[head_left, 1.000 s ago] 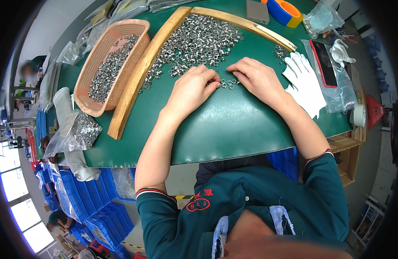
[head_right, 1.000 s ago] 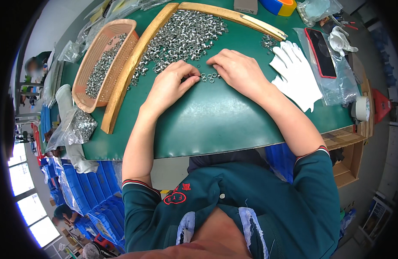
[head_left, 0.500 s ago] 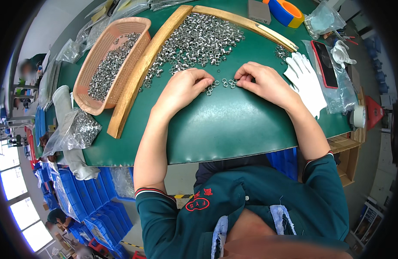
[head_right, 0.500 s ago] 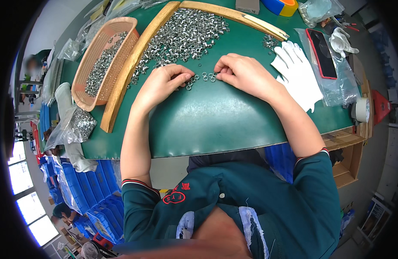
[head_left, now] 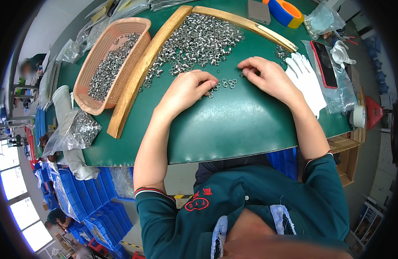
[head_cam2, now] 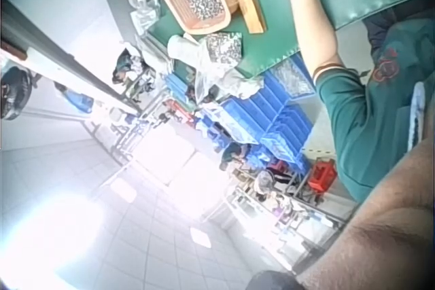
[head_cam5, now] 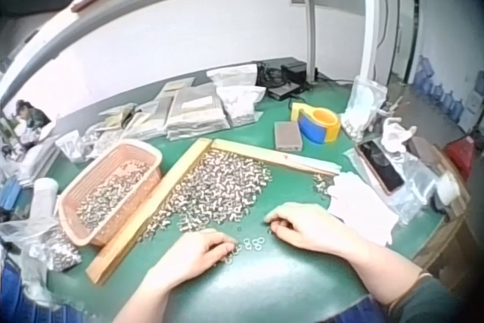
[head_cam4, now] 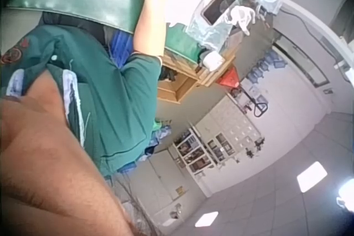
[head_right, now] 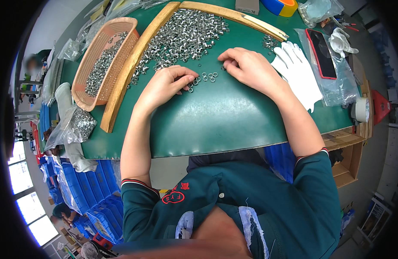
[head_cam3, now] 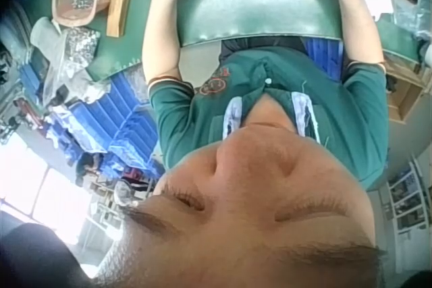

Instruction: The person assembles small metal components into a hexagonal grid pattern by hand.

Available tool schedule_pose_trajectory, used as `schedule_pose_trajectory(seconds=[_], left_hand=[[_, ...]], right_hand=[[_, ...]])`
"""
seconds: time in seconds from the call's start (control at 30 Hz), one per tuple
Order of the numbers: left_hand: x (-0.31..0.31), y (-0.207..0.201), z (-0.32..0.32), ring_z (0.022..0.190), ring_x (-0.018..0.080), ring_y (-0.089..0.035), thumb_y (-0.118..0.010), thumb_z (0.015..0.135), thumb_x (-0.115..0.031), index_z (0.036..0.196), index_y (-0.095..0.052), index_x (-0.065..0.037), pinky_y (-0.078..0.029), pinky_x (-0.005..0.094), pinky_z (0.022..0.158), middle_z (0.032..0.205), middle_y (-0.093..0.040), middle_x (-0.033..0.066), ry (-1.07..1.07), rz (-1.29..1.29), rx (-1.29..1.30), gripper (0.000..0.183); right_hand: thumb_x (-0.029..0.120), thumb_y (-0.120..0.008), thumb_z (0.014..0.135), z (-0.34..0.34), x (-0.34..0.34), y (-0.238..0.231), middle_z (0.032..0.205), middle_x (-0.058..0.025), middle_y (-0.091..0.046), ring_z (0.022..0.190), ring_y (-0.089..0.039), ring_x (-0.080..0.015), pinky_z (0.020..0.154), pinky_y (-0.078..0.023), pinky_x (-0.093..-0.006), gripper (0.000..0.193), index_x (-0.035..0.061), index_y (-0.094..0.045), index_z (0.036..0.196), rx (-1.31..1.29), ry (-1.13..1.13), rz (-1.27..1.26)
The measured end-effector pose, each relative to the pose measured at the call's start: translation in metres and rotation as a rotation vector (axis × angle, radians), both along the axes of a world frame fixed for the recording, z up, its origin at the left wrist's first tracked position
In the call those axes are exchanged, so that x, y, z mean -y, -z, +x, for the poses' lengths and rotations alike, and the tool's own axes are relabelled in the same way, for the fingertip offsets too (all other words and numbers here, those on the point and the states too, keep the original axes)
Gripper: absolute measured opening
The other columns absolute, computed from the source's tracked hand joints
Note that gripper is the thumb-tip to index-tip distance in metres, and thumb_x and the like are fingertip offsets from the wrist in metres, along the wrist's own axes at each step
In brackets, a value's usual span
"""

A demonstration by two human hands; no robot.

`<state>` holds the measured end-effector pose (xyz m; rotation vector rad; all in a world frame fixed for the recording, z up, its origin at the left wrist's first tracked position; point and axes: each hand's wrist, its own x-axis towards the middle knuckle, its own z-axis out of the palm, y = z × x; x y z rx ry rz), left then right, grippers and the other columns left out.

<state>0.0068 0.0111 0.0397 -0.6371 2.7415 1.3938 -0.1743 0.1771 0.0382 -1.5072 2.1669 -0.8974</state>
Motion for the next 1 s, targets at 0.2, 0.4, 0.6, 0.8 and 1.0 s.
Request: schedule_pose_trajectory(seconds=[0.2,0.4,0.6,0.8,1.0], left_hand=[[-0.001,0.003,-0.002,0.074,0.0215,-0.068,-0.062,0.09,-0.018,0.101,-0.071,-0.006,-0.052,0.0339,0.072,0.091,-0.068,0.0116,-0.076,-0.034,-0.091,0.019],[-0.008,0.021,-0.013,0.081,0.0263,-0.066,-0.066,0.086,-0.02,0.096,-0.07,-0.011,-0.053,0.038,0.071,0.091,-0.064,0.007,-0.09,-0.464,-0.296,0.013],[-0.016,0.028,-0.024,0.08,0.0278,-0.065,-0.066,0.086,-0.02,0.088,-0.062,-0.009,-0.054,0.0399,0.068,0.089,-0.061,0.0067,-0.039,-0.613,-0.261,0.012],[-0.015,0.023,-0.023,0.081,0.0278,-0.066,-0.064,0.089,-0.016,0.097,-0.062,-0.008,-0.052,0.0376,0.07,0.095,-0.065,0.0084,-0.169,-0.472,-0.28,0.012],[-0.015,0.026,-0.022,0.079,0.0241,-0.066,-0.064,0.088,-0.012,0.111,-0.061,-0.009,-0.052,0.0354,0.07,0.098,-0.066,0.0063,-0.159,-0.436,-0.345,0.023]], right_hand=[[0.017,-0.061,0.088,0.003,-0.002,0.006,0.096,-0.0092,-0.064,0.088,-0.065,-0.0258,0.078,-0.052,-0.0372,0.016,0.0079,-0.068,0.099,-0.145,-0.064,0.01],[0.016,-0.06,0.088,0.005,0.001,0.01,0.096,-0.0084,-0.063,0.09,-0.064,-0.0277,0.08,-0.051,-0.0379,0.014,0.0081,-0.069,0.095,-0.216,-0.024,-0.02],[0.016,-0.06,0.088,0.004,0.002,0.01,0.095,-0.0078,-0.063,0.092,-0.063,-0.0272,0.081,-0.051,-0.0382,0.015,0.0082,-0.07,0.096,-0.303,0.02,-0.049],[0.017,-0.063,0.087,0.007,0.002,0.008,0.096,-0.008,-0.063,0.092,-0.063,-0.0267,0.08,-0.051,-0.038,0.013,0.0074,-0.068,0.094,-0.289,-0.016,-0.039],[0.015,-0.064,0.088,0.011,0.005,0.015,0.093,-0.0086,-0.062,0.088,-0.063,-0.0265,0.076,-0.051,-0.0357,0.012,0.0056,-0.066,0.095,-0.237,-0.111,-0.177]])
